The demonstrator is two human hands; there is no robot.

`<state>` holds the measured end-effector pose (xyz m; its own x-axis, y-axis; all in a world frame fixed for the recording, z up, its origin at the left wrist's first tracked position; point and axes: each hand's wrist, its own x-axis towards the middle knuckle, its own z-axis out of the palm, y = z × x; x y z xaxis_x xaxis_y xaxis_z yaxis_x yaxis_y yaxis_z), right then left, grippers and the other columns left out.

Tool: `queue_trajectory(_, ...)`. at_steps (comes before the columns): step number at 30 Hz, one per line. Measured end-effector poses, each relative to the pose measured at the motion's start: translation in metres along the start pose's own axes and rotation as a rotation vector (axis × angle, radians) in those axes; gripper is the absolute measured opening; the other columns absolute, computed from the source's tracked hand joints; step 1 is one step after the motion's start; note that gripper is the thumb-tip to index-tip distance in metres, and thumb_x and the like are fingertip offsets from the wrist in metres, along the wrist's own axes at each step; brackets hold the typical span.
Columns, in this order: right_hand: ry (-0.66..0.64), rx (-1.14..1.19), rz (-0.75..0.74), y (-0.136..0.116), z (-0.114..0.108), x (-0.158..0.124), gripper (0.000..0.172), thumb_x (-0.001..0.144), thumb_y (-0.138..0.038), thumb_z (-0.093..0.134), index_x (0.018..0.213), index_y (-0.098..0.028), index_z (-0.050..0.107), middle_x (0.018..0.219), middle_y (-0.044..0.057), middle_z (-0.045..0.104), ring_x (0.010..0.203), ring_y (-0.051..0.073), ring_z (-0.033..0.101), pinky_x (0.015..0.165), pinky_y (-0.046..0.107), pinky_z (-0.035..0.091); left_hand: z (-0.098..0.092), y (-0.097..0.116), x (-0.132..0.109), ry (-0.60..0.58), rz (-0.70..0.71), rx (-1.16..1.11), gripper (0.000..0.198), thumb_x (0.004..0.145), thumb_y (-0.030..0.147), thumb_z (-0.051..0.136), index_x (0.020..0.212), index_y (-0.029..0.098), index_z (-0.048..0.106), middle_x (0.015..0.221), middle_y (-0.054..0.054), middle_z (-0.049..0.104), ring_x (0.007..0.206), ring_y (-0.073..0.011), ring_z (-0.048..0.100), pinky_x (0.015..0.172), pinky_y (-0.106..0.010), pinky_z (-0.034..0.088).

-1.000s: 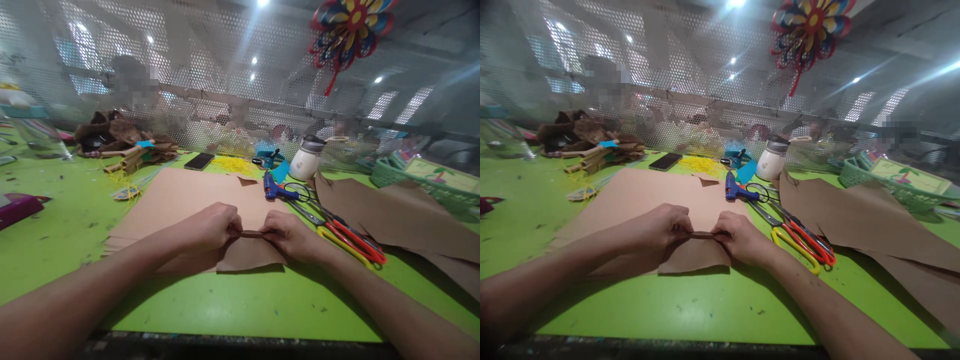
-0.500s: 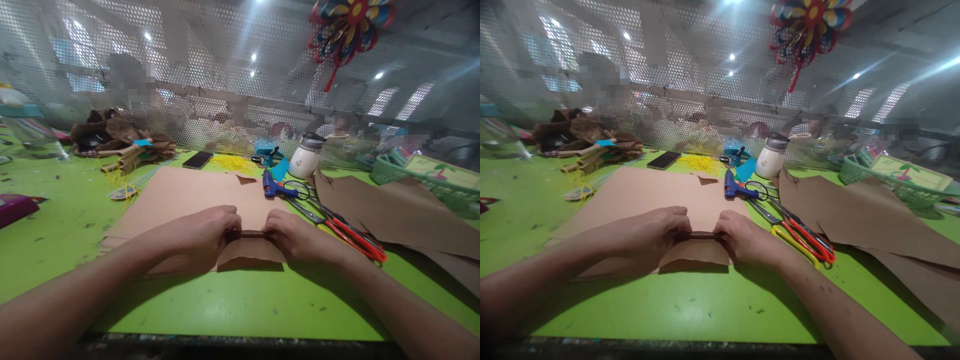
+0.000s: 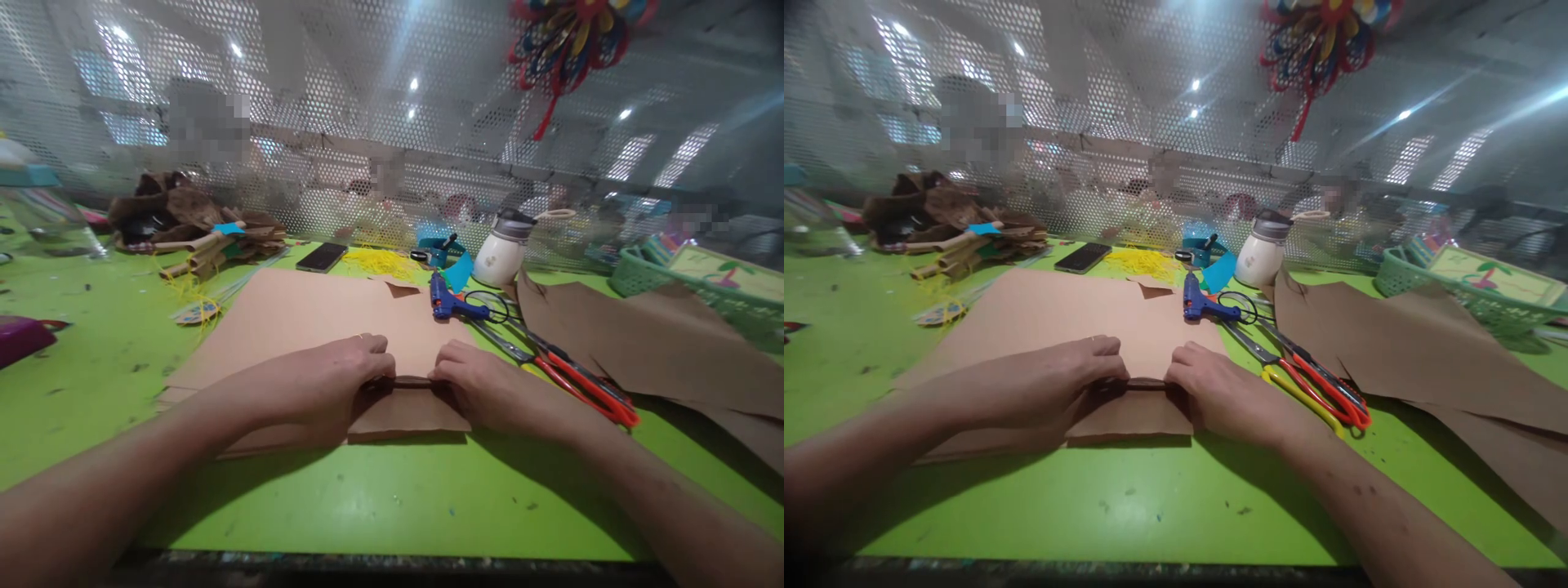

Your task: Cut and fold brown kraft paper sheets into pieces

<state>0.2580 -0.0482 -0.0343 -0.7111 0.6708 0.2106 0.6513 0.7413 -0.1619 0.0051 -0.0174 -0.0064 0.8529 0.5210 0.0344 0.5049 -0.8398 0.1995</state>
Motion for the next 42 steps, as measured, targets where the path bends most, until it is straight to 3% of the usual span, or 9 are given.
queue_trajectory(8,-0.020,0.159,0.019,-0.002,-0.013,-0.003,0.021,0.085,-0.009,0.055,0.100,-0.019,0.066,0.094,0.007,0.061,0.087,0.018,0.055,0.072,0.030,0.047,0.002,0.008,-0.004,0.093,0.061,0.060,0.011,0.089,0.018,0.049,0.086,0.019,0.060,0.085,-0.004,0.053,0.070,-0.0166,0.050,0.061,-0.028,0.038)
queue_trajectory(14,0.142,0.145,0.061,-0.008,-0.008,0.003,0.023,0.086,-0.016,0.060,0.108,-0.016,0.065,0.097,0.010,0.065,0.094,0.023,0.057,0.082,0.038,0.049,0.007,0.013,-0.003,0.148,0.106,0.121,0.009,0.089,0.018,0.050,0.086,0.018,0.058,0.082,-0.004,0.053,0.070,-0.0175,0.049,0.063,-0.029,0.037)
queue_trajectory(18,0.153,0.039,0.086,-0.013,0.009,0.009,0.013,0.091,-0.018,0.057,0.098,-0.014,0.067,0.088,0.009,0.062,0.085,0.021,0.055,0.073,0.034,0.046,0.011,0.012,-0.001,0.171,0.091,0.150,0.013,0.090,0.018,0.047,0.084,0.019,0.057,0.079,-0.004,0.053,0.068,-0.0179,0.048,0.062,-0.029,0.036)
queue_trajectory(21,0.166,-0.014,0.038,-0.015,0.013,0.009,0.017,0.093,-0.012,0.050,0.088,-0.014,0.067,0.082,0.008,0.059,0.078,0.019,0.052,0.066,0.031,0.042,0.009,0.012,0.001,0.168,0.029,0.114,0.015,0.090,0.019,0.047,0.082,0.019,0.059,0.080,-0.004,0.056,0.067,-0.0173,0.049,0.062,-0.030,0.035)
queue_trajectory(26,0.290,-0.179,-0.103,-0.026,0.005,0.009,0.025,0.093,-0.008,0.043,0.081,-0.014,0.064,0.076,0.008,0.055,0.075,0.020,0.045,0.062,0.033,0.037,-0.012,0.011,0.010,0.075,-0.124,-0.227,0.030,0.094,0.037,0.045,0.086,0.017,0.066,0.077,-0.002,0.064,0.067,-0.0142,0.051,0.061,-0.025,0.037)
queue_trajectory(29,0.355,-0.262,-0.207,-0.036,0.002,0.011,0.026,0.094,-0.008,0.041,0.084,-0.011,0.065,0.072,0.009,0.055,0.070,0.021,0.042,0.061,0.035,0.038,-0.023,0.011,0.012,-0.005,-0.163,-0.374,0.045,0.096,0.041,0.036,0.068,0.014,0.058,0.061,0.001,0.052,0.056,-0.0108,0.040,0.054,-0.024,0.033)
queue_trajectory(32,0.433,-0.328,-0.272,-0.041,0.003,0.010,0.022,0.092,-0.008,0.045,0.097,-0.009,0.067,0.077,0.012,0.060,0.073,0.022,0.046,0.062,0.037,0.042,-0.026,0.010,0.010,-0.102,-0.123,-0.505,0.044,0.095,0.044,0.038,0.063,0.016,0.049,0.062,0.003,0.044,0.058,-0.0103,0.035,0.054,-0.022,0.032)
queue_trajectory(36,0.547,-0.337,-0.276,-0.039,0.005,0.006,0.025,0.091,-0.006,0.049,0.109,-0.013,0.064,0.090,0.013,0.065,0.084,0.024,0.052,0.068,0.040,0.046,-0.027,0.010,0.006,-0.133,-0.143,-0.630,0.041,0.094,0.047,0.040,0.068,0.017,0.052,0.072,0.002,0.050,0.067,-0.0119,0.040,0.062,-0.021,0.037)
queue_trajectory(42,0.579,-0.324,-0.240,-0.038,0.004,0.007,0.019,0.090,-0.006,0.051,0.100,-0.013,0.065,0.085,0.012,0.064,0.080,0.023,0.051,0.067,0.039,0.047,-0.021,0.011,0.009,-0.136,-0.136,-0.633,0.037,0.094,0.044,0.039,0.075,0.016,0.054,0.077,0.001,0.053,0.073,-0.0129,0.043,0.067,-0.021,0.038)
